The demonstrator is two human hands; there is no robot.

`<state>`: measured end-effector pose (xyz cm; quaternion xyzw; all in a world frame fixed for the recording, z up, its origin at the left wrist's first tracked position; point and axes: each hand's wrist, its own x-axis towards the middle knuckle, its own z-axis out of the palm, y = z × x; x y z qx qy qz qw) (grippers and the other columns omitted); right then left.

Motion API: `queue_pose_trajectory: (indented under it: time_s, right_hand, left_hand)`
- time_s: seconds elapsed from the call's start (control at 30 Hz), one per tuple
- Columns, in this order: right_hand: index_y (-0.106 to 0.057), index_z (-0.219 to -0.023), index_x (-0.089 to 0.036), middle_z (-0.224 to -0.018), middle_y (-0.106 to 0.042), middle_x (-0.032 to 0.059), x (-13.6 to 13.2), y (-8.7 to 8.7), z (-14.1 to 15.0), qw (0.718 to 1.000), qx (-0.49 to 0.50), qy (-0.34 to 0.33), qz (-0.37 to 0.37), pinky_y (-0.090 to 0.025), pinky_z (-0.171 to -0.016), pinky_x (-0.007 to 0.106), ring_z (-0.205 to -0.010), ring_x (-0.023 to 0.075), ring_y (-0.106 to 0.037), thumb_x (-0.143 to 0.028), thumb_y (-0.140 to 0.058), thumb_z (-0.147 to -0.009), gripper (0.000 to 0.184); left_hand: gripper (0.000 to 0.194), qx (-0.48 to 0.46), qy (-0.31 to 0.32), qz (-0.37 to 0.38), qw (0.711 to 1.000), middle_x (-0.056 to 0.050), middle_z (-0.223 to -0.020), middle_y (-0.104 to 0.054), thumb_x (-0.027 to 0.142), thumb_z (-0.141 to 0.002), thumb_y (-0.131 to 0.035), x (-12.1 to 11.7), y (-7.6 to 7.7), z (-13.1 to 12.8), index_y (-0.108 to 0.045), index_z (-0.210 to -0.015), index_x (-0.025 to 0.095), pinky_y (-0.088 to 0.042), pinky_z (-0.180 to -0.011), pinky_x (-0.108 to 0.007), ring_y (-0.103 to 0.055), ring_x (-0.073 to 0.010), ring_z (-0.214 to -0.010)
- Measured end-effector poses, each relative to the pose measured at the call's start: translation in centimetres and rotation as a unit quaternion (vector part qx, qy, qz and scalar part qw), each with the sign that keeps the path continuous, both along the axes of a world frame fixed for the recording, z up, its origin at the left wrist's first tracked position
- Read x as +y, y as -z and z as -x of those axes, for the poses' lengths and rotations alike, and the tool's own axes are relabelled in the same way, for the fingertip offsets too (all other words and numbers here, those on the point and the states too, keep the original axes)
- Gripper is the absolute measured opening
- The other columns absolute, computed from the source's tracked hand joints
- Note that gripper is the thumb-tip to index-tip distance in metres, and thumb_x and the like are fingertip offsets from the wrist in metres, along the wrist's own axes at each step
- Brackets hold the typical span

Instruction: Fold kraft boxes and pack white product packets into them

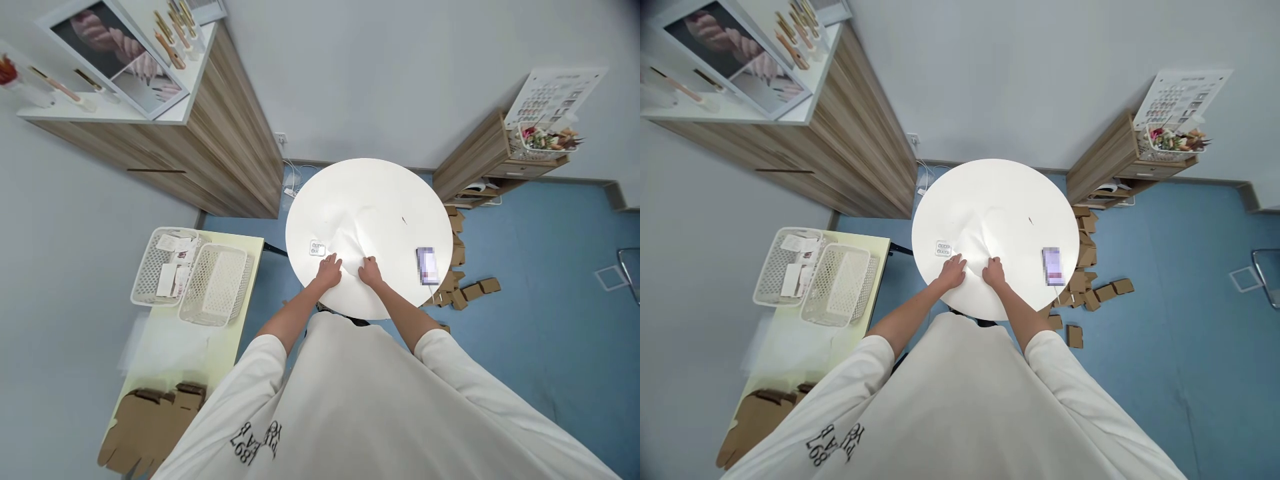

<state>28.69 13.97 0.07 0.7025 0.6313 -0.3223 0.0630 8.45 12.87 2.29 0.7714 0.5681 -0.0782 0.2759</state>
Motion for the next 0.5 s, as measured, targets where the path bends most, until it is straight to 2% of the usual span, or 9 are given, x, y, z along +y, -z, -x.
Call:
queue_pose_trajectory:
  time_s: [0.23,0.5]
  right_hand:
    - [-0.047,-0.146,-0.012,-0.146,-0.043,0.0173,0.3,0.1,0.0,0.999,0.052,-0.014,0.004,-0.047,-0.103,0.029,-0.117,0.0221,-0.061,-0.022,-0.045,-0.097,0.05]
    - [-0.045,-0.152,-0.019,-0.151,-0.041,0.0145,0.2,0.0,-0.4,0.997,0.035,-0.062,-0.01,-0.044,-0.106,0.035,-0.132,0.0266,-0.05,-0.024,-0.047,-0.096,0.056]
  left_hand:
    - [0.051,-0.015,0.047,0.028,0.998,-0.016,-0.165,-0.031,0.022,-0.095,-0.044,0.6,0.0,-2.8,-0.043,-0.146,0.019,-0.028,-0.119,-0.05,-0.03,-0.0313,-0.151]
    - [0.052,-0.007,0.054,0.066,0.996,-0.015,-0.163,-0.034,0.02,-0.094,-0.046,0.0,1.1,-2.9,-0.043,-0.146,0.022,-0.03,-0.117,-0.05,-0.034,-0.0305,-0.149]
